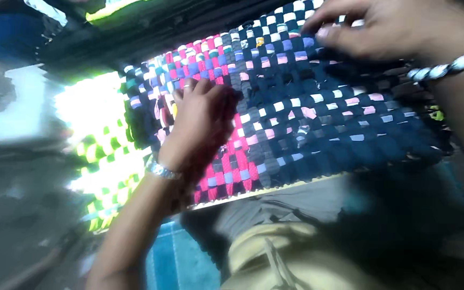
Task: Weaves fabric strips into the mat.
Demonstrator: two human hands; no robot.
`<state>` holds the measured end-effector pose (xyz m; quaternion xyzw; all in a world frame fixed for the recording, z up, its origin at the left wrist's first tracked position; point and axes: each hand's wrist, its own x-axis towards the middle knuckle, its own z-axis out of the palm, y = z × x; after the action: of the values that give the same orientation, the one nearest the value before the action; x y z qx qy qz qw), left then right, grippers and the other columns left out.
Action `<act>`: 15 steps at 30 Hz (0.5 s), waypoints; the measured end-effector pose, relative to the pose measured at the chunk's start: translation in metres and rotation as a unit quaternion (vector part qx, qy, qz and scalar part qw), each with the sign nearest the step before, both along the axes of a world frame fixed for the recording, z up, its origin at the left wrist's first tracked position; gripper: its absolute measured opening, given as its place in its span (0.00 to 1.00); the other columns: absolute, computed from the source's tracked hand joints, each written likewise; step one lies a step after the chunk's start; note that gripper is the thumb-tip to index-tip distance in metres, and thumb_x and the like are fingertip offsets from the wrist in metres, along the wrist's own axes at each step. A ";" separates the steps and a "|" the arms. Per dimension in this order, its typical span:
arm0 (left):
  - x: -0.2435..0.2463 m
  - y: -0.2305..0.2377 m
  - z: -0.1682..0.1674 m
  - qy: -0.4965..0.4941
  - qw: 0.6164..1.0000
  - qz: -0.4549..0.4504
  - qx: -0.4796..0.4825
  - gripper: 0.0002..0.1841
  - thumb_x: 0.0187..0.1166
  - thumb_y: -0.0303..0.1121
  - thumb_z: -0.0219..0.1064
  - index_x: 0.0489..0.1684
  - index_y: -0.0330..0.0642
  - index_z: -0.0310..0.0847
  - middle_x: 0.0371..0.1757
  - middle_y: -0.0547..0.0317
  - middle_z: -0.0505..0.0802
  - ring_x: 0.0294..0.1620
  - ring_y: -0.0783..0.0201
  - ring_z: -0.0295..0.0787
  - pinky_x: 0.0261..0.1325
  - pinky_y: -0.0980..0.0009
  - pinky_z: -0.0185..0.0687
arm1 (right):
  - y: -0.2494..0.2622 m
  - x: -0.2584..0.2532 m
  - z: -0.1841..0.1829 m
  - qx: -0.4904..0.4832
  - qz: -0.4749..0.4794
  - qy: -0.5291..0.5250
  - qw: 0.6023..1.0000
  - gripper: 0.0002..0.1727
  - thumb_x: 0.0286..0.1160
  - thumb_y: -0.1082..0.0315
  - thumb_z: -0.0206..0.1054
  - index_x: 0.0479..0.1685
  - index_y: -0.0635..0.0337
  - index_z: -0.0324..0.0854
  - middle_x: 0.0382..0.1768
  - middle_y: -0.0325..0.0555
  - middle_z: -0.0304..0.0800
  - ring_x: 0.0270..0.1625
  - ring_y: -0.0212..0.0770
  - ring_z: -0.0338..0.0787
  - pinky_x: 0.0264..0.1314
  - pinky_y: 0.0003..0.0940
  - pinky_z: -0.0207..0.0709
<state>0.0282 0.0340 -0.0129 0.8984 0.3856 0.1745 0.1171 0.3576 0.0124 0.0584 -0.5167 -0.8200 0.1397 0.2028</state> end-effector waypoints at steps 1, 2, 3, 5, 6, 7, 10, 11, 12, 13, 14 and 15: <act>0.009 -0.002 0.002 0.008 1.000 -0.015 0.012 0.19 0.74 0.29 0.68 0.64 0.48 0.89 0.55 0.42 0.89 0.64 0.32 0.79 0.57 0.30 0.67 | -0.005 -0.005 -0.010 -0.003 0.021 -0.021 1.000 0.21 0.85 0.63 0.54 0.63 0.64 0.87 0.60 0.64 0.87 0.61 0.60 0.87 0.65 0.63 0.76; 0.018 -0.004 0.005 0.014 0.999 -0.026 0.014 0.20 0.73 0.29 0.70 0.66 0.48 0.88 0.56 0.41 0.88 0.64 0.31 0.79 0.57 0.30 0.68 | -0.013 -0.015 -0.016 -0.025 0.017 -0.043 0.999 0.20 0.84 0.67 0.55 0.64 0.66 0.86 0.62 0.65 0.86 0.63 0.62 0.87 0.67 0.63 0.76; 0.028 -0.005 0.007 0.021 0.999 -0.032 0.009 0.21 0.74 0.30 0.70 0.68 0.48 0.87 0.57 0.40 0.88 0.65 0.31 0.78 0.58 0.31 0.68 | -0.026 -0.031 -0.012 -0.074 -0.013 -0.065 0.995 0.19 0.85 0.71 0.56 0.66 0.67 0.85 0.67 0.65 0.83 0.69 0.63 0.84 0.74 0.61 0.73; 0.049 -0.006 0.007 0.036 0.999 -0.023 0.001 0.19 0.80 0.33 0.65 0.68 0.45 0.87 0.60 0.38 0.86 0.68 0.30 0.76 0.60 0.32 0.68 | -0.045 -0.065 0.006 -0.182 -0.092 -0.081 0.976 0.19 0.89 0.77 0.55 0.73 0.69 0.80 0.77 0.64 0.75 0.79 0.63 0.75 0.83 0.58 0.63; 0.058 -0.005 0.004 0.041 0.999 -0.012 -0.005 0.17 0.83 0.33 0.63 0.65 0.42 0.87 0.61 0.38 0.86 0.70 0.31 0.76 0.62 0.32 0.68 | -0.045 -0.067 0.003 -0.182 -0.094 -0.083 0.975 0.19 0.89 0.77 0.55 0.73 0.69 0.80 0.78 0.63 0.74 0.80 0.62 0.73 0.83 0.58 0.62; 0.064 -0.006 0.000 0.032 0.999 -0.005 -0.005 0.15 0.83 0.33 0.62 0.61 0.39 0.88 0.60 0.38 0.86 0.70 0.32 0.76 0.63 0.33 0.68 | -0.040 -0.057 -0.011 -0.147 -0.066 -0.082 0.984 0.19 0.89 0.75 0.55 0.71 0.67 0.83 0.74 0.64 0.77 0.78 0.63 0.75 0.79 0.62 0.63; 0.074 -0.008 -0.013 0.017 0.999 -0.002 0.038 0.12 0.84 0.30 0.61 0.52 0.36 0.90 0.59 0.40 0.88 0.71 0.33 0.76 0.63 0.34 0.68 | -0.016 -0.023 -0.065 -0.012 0.017 -0.058 0.998 0.20 0.84 0.67 0.54 0.62 0.60 0.91 0.63 0.59 0.83 0.68 0.65 0.79 0.61 0.70 0.65; 0.074 -0.010 -0.016 0.019 0.999 0.003 0.051 0.12 0.83 0.29 0.60 0.52 0.36 0.90 0.59 0.40 0.88 0.71 0.32 0.76 0.63 0.34 0.66 | -0.014 -0.021 -0.067 -0.014 0.019 -0.056 0.998 0.20 0.83 0.68 0.54 0.61 0.60 0.91 0.62 0.59 0.83 0.69 0.64 0.79 0.61 0.71 0.65; 0.074 -0.012 -0.017 0.023 0.998 0.012 0.061 0.12 0.82 0.28 0.60 0.51 0.36 0.90 0.59 0.40 0.88 0.72 0.32 0.75 0.63 0.33 0.65 | -0.013 -0.022 -0.066 -0.024 0.017 -0.059 0.998 0.20 0.81 0.70 0.53 0.60 0.60 0.90 0.63 0.58 0.82 0.70 0.63 0.79 0.62 0.70 0.65; 0.074 -0.013 -0.018 0.029 0.997 0.021 0.069 0.12 0.81 0.28 0.60 0.51 0.36 0.89 0.60 0.40 0.88 0.73 0.31 0.75 0.63 0.32 0.64 | -0.012 -0.024 -0.065 -0.034 0.013 -0.063 0.997 0.20 0.79 0.72 0.52 0.59 0.61 0.89 0.62 0.58 0.81 0.70 0.62 0.78 0.62 0.69 0.65; 0.074 -0.013 -0.018 0.032 0.997 0.026 0.070 0.12 0.80 0.28 0.61 0.51 0.36 0.89 0.60 0.39 0.88 0.72 0.30 0.75 0.63 0.32 0.64 | -0.009 -0.027 -0.064 -0.041 0.011 -0.066 0.997 0.20 0.77 0.72 0.52 0.58 0.62 0.89 0.62 0.58 0.81 0.70 0.62 0.77 0.62 0.68 0.65; 0.073 -0.011 -0.018 0.029 0.997 0.027 0.060 0.12 0.79 0.28 0.61 0.50 0.36 0.89 0.59 0.39 0.88 0.71 0.31 0.75 0.62 0.32 0.64 | -0.007 -0.029 -0.064 -0.048 0.007 -0.064 0.997 0.20 0.76 0.72 0.52 0.56 0.62 0.89 0.62 0.59 0.79 0.71 0.62 0.76 0.63 0.67 0.64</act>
<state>0.1011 0.0231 -0.0314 0.8976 0.4021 0.1743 0.0471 0.3288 0.0053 -0.0056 -0.5277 -0.8275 0.1467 0.1235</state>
